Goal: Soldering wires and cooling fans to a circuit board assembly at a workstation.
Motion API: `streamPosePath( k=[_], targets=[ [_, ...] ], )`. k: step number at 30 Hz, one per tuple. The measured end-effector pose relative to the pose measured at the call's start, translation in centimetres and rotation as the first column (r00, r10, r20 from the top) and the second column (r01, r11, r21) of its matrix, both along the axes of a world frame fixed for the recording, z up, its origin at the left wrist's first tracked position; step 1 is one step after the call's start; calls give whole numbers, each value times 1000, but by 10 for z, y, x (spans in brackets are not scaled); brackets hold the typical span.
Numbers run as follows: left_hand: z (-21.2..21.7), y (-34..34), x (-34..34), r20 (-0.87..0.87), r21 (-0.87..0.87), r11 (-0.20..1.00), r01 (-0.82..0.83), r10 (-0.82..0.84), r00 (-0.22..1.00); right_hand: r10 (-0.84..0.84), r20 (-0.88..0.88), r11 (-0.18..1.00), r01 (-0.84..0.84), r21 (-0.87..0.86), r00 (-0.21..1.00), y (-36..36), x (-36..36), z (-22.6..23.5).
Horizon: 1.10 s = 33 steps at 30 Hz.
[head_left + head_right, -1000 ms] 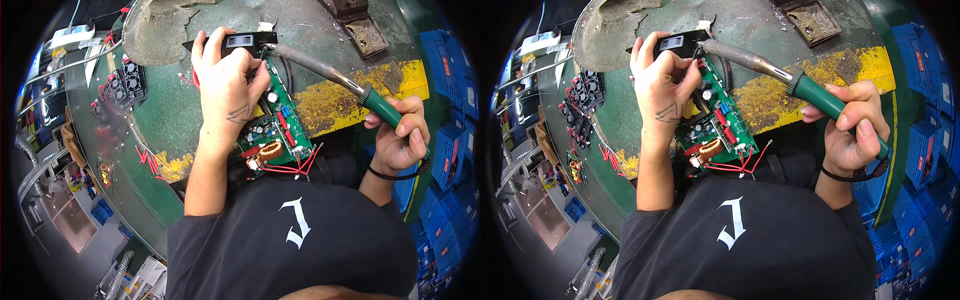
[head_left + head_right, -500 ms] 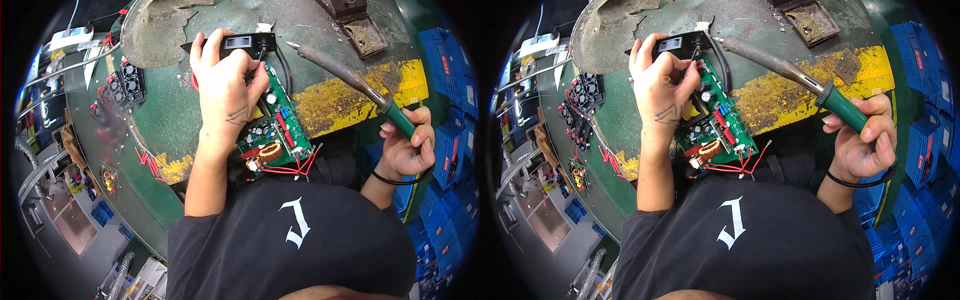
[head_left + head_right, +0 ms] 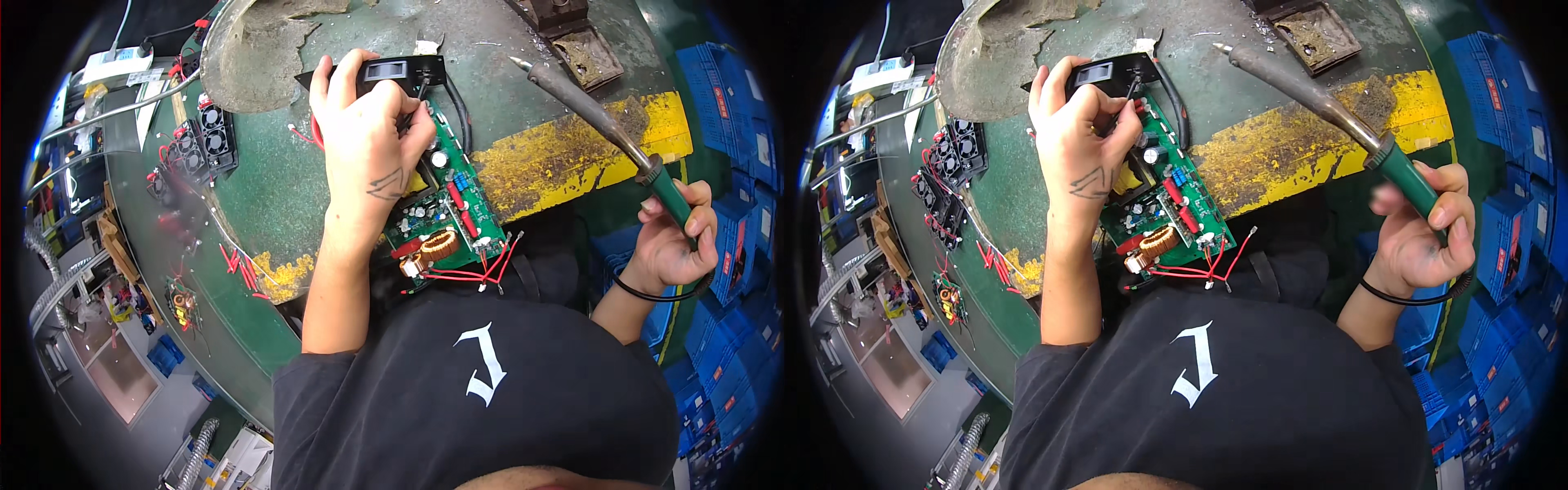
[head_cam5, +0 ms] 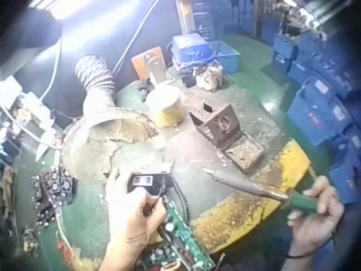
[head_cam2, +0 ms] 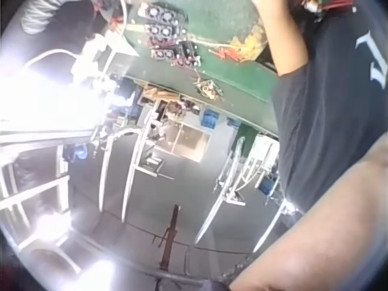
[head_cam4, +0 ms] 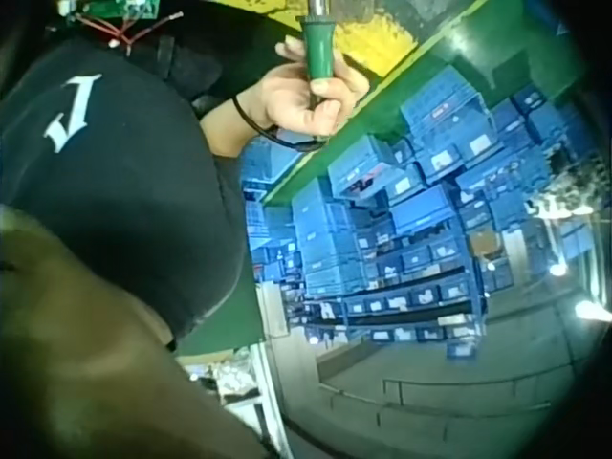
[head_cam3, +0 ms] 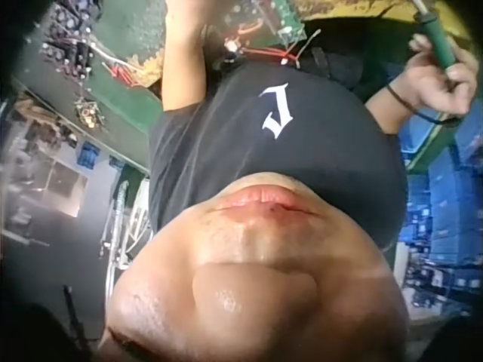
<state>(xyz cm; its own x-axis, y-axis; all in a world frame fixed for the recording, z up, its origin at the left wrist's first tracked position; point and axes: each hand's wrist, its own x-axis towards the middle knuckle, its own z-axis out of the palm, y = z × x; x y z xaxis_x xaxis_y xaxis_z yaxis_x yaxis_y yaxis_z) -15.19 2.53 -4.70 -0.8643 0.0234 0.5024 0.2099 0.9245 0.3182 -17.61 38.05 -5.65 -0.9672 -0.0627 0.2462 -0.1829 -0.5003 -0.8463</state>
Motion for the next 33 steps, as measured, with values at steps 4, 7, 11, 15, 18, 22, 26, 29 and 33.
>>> streamPosePath(
  k=[4,7,11,15,18,22,26,29,33],
  targets=[
    [1,2,0,-9,8,1000,-14,14,1000,-99,-24,995,100,24,995,14,-4,4],
    [2,3,-1,-15,22,1000,-17,17,1000,-191,-82,979,196,56,978,26,-7,10],
    [2,2,1,-19,29,999,-14,14,1000,-347,-148,898,373,232,926,38,-5,16],
    [0,-2,4,-57,101,995,0,6,998,-339,-172,891,374,257,925,39,2,17],
    [-2,-4,6,-67,62,998,4,0,998,-339,-148,897,366,248,929,36,7,18],
    [-4,-4,6,-70,107,994,-14,21,997,-378,-179,874,414,253,908,36,12,20],
    [-3,-5,7,-90,128,992,-9,21,996,-369,-162,886,399,235,915,39,18,21],
    [-3,-4,7,-94,130,992,-8,20,995,-353,-152,901,379,212,923,40,20,21],
    [-4,-3,4,-96,93,996,-5,14,995,-252,-126,959,265,104,960,31,20,19]
  ],
)
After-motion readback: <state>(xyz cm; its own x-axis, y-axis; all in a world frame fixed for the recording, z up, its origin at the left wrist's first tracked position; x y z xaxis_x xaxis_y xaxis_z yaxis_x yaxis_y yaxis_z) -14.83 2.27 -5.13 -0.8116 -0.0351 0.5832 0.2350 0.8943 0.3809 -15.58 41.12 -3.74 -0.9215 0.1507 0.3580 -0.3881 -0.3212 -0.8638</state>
